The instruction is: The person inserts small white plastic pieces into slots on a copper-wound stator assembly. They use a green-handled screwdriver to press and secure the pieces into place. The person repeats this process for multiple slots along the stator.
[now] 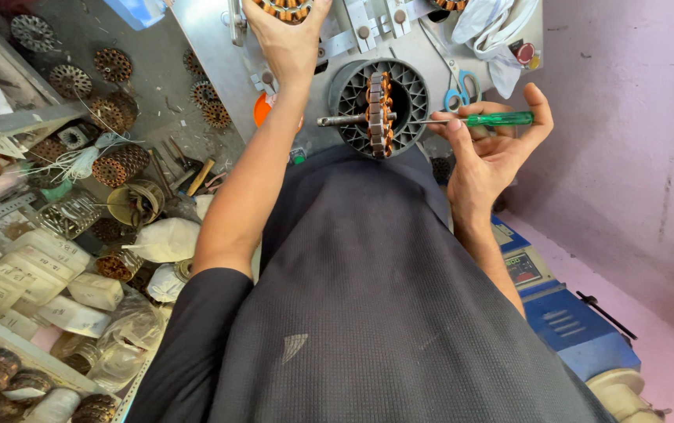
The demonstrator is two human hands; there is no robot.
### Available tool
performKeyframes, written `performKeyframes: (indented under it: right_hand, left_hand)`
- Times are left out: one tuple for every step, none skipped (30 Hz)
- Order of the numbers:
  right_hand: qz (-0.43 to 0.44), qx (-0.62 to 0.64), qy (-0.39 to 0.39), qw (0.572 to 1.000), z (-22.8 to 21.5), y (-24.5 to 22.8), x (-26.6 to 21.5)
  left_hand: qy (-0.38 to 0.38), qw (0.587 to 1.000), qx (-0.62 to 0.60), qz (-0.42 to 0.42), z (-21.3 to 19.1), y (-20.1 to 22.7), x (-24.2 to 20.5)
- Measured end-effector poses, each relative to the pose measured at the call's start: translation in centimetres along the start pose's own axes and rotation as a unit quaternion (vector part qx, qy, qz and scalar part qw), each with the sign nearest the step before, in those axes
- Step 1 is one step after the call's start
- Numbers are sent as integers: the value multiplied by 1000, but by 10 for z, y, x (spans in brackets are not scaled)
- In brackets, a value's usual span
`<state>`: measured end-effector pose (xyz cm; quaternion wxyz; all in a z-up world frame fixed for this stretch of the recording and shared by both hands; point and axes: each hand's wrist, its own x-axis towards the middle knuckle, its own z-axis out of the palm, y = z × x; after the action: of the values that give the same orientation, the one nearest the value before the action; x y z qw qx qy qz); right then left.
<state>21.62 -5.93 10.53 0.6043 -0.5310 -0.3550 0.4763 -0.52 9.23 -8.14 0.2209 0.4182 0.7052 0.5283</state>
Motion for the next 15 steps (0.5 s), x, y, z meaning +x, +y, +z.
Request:
performKeyframes:
  right_hand:
    - [-1, 3, 5, 1000, 0, 0, -1]
    - [-8, -3, 0, 1000, 0, 0, -2]
    - [-16, -9, -2, 1000, 0, 0, -3]
    - [-23, -17, -7, 1000, 1, -1, -3]
    - [-30, -24, -9, 999, 4, -1, -4]
    - [-38, -33, -13, 999, 7, -2, -4]
    - [-42, -43, -16, 998, 10, -2, -4]
    - [-47, -53, -19, 997, 12, -3, -5]
    - [-47, -63, -25, 997, 15, -2, -5]
    - [-59, -80, -35, 994, 17, -3, -7]
    - [-70, -94, -49, 992, 19, -3, -7]
    - [-92, -114, -66, 987, 22, -3, -8]
    - [-115, -133, -78, 981, 25, -3, -8]
    - [-138, -152, -90, 975, 29, -3, -8]
    - [-163, -172, -96, 967, 30, -3, -8]
  left_hand:
    - [-34, 995, -35, -84, -8, 6, -7]
    - [-69, 981, -70, -168, -19, 15, -15]
    - [-107, 957, -105, -248, -30, 27, -23]
    - [-172, 956, -130, -201, -44, 41, -34]
    - [-238, 947, -154, -151, -62, 57, -44]
    - [-302, 931, -176, -101, -77, 72, -49]
    - [-371, 905, -201, -49, -87, 85, -49]
    - [-438, 871, -224, 2, -97, 94, -48]
    - [-499, 829, -248, 49, -102, 100, -49]
    - [-523, 803, -283, 23, -100, 102, -48]
    - [-542, 779, -316, -2, -97, 102, -46]
    - [-552, 760, -342, -24, -96, 101, -45]
    - [-561, 741, -365, -45, -95, 99, -42]
    - [-562, 730, -383, -62, -95, 97, -38]
    - [-570, 737, -361, -37, -95, 96, -36]
